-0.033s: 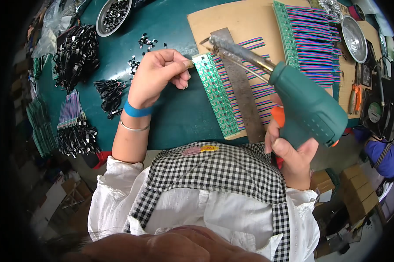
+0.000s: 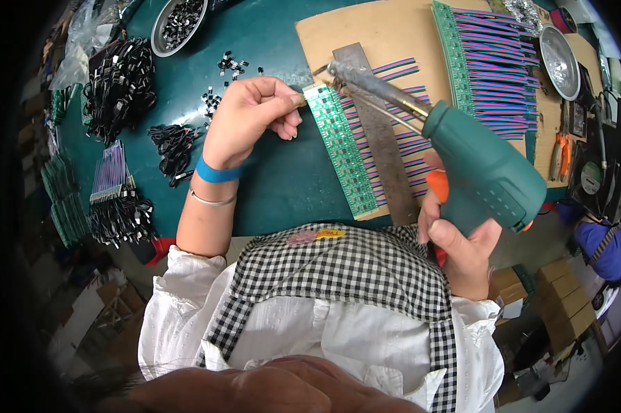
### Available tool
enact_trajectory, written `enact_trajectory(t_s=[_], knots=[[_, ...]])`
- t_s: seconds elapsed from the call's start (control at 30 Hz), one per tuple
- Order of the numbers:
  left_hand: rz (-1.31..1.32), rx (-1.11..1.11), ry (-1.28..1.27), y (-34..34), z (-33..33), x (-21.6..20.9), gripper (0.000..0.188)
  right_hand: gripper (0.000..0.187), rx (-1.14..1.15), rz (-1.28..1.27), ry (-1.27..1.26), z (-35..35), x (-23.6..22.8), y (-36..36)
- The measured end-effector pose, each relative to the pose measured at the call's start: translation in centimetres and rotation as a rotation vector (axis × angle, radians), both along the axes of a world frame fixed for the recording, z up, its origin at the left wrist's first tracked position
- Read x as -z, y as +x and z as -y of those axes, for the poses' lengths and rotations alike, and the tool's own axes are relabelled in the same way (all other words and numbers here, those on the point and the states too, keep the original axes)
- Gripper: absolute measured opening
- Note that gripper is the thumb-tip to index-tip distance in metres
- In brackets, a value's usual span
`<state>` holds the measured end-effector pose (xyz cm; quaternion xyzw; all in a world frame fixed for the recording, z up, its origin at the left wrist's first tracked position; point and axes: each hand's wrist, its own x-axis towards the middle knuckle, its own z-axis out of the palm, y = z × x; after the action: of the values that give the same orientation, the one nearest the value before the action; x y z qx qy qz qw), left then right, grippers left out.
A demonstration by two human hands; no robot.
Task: The person assembles electronic components onto circuit boards by hand, then solders them in place with a soldering iron.
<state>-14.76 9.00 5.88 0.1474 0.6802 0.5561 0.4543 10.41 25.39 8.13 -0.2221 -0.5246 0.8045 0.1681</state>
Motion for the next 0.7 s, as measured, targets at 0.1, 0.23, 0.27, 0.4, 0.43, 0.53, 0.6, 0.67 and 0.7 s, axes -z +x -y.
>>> enact_trajectory(t_s=[0.1,0.23,0.27,0.4,0.43,0.53,0.6,0.67,0.7], knots=[[0.031,0.000,-0.003,-0.2,0.0,0.2,0.012,0.067,-0.035,0.030,0.008,0.2,0.7,0.6],[0.037,0.010,0.005,-0.2,0.2,0.5,0.012,0.061,-0.057,0.032,0.069,0.7,1.0,0.2],[0.036,0.014,0.010,-0.2,0.3,0.6,0.012,0.061,-0.061,0.033,0.070,0.7,1.1,0.3],[0.022,0.009,0.013,-0.2,0.3,0.7,0.012,0.059,-0.094,0.060,0.057,0.7,1.4,0.4],[0.013,0.017,0.012,-0.2,0.3,0.8,0.012,0.059,-0.068,0.072,0.046,0.8,1.5,0.3],[0.000,0.022,0.012,-0.3,0.2,0.8,0.012,0.058,-0.046,0.090,0.056,1.0,1.6,0.0],[-0.007,0.018,0.011,-0.3,0.2,0.8,0.012,0.058,-0.053,0.109,0.055,1.0,1.5,-0.1],[-0.012,0.015,0.004,-0.3,0.2,0.9,0.012,0.058,-0.062,0.127,0.053,0.9,1.7,-0.2],[-0.010,0.016,0.004,-0.4,0.2,0.9,0.012,0.057,-0.065,0.110,0.052,0.8,1.8,-0.2]])
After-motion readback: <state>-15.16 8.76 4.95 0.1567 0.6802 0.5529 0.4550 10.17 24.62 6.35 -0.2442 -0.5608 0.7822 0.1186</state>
